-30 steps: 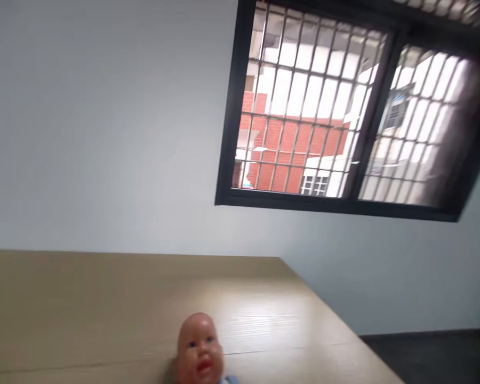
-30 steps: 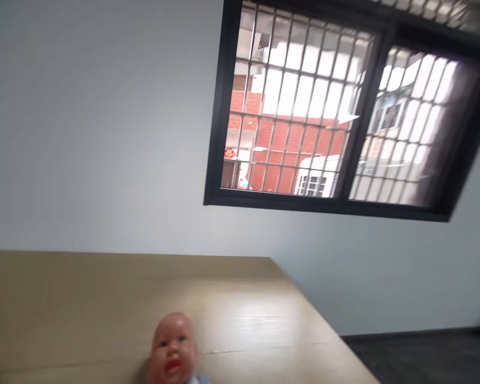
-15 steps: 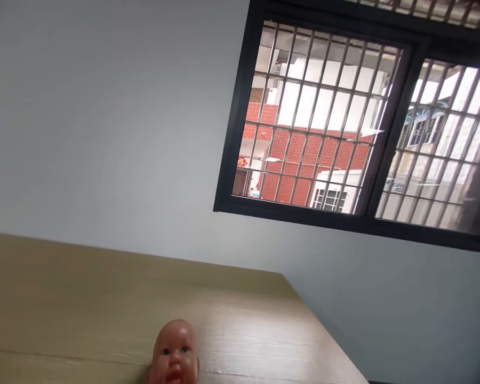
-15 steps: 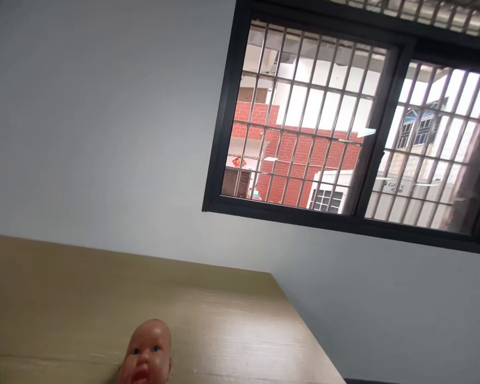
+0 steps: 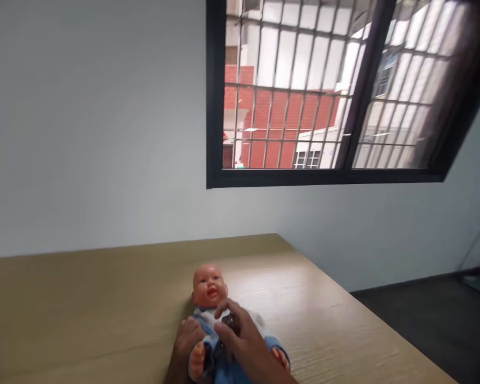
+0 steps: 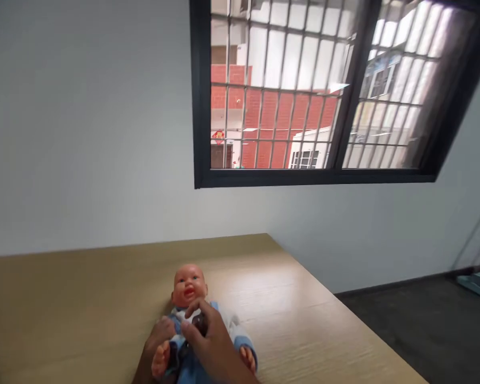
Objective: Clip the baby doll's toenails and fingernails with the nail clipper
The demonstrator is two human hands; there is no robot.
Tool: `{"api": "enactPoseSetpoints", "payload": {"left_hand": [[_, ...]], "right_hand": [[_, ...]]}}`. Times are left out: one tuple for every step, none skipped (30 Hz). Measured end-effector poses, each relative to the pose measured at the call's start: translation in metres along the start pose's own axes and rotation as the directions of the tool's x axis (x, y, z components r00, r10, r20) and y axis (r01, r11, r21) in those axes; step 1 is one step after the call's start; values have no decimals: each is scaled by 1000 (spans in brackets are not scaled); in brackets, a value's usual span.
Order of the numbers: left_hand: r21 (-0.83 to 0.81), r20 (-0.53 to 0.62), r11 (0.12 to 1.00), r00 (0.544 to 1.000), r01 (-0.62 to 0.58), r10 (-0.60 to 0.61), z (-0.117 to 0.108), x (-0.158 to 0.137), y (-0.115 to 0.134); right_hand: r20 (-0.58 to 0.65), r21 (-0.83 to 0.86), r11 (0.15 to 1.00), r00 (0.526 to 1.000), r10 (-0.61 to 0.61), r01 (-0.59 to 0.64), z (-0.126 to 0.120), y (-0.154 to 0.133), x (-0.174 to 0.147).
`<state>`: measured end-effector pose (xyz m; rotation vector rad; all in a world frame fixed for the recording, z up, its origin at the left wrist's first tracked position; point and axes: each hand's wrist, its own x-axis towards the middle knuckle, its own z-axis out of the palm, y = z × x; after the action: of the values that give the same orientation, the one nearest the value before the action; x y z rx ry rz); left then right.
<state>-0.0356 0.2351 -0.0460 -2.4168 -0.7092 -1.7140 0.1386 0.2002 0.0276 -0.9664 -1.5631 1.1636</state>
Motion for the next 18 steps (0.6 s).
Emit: {"api": "enactPoseSetpoints", "payload": {"left_hand": [[-17,61,997,996,69,-68,0,3,4],[-20,78,995,993,94,-92,0,4,6],[-16,76,994,991,112,-111,1,3,7],[-12,66,992,990,124,-123,2,1,6],[-10,61,991,989,132,-131,3,-2,4],[-14,62,990,989,139,-138,5,-5,2],[-20,63,990,988,140,-138,7,-7,-1],[-25,67,991,989,133,-131,8,-9,-4],[-29,64,992,991,121,-119,9,-10,-6],[-29,41,994,994,102,-101,9,-10,-7],[-29,22,996,996,88,-87,9,-9,-7],[-31,23,996,996,88,-87,8,-8,-6],[-30,40,994,994,108,-106,6,-8,-5],[-30,66,990,989,135,-133,4,-7,-3],[-27,93,986,982,166,-163,3,-7,-1],[-24,119,981,974,194,-190,1,-7,0],[-26,139,977,969,212,-207,-1,-8,1],[-32,150,974,965,223,-216,-2,-8,1]], "right_hand": [[1,-8,1000,1000,27,-27,2,-1,4],[20,-25,998,998,51,-50,3,-3,5],[24,-57,997,998,61,-60,4,-5,5],[21,-90,994,998,57,-54,4,-7,4],[20,-124,991,999,42,-39,3,-8,2],[12,-163,987,1000,13,-11,2,-8,0],[16,-202,979,1000,-18,20,-1,-5,-3],[28,-233,971,998,-51,56,-3,-2,-5],[40,-255,963,996,-83,90,-5,2,-7],[58,-261,957,991,-117,128,-7,7,-8],[75,-250,954,985,-154,168,-9,11,-9],[81,-233,952,980,-184,198,-10,14,-9],[84,-215,953,976,-199,213,-11,16,-10],[88,-196,957,976,-199,213,-12,15,-10],[93,-184,964,980,-178,192,-12,14,-10],[108,-165,974,984,-141,158,-13,10,-11],[102,-149,982,990,-103,117,-14,7,-11],[93,-139,987,993,-71,84,-15,3,-12]]}}
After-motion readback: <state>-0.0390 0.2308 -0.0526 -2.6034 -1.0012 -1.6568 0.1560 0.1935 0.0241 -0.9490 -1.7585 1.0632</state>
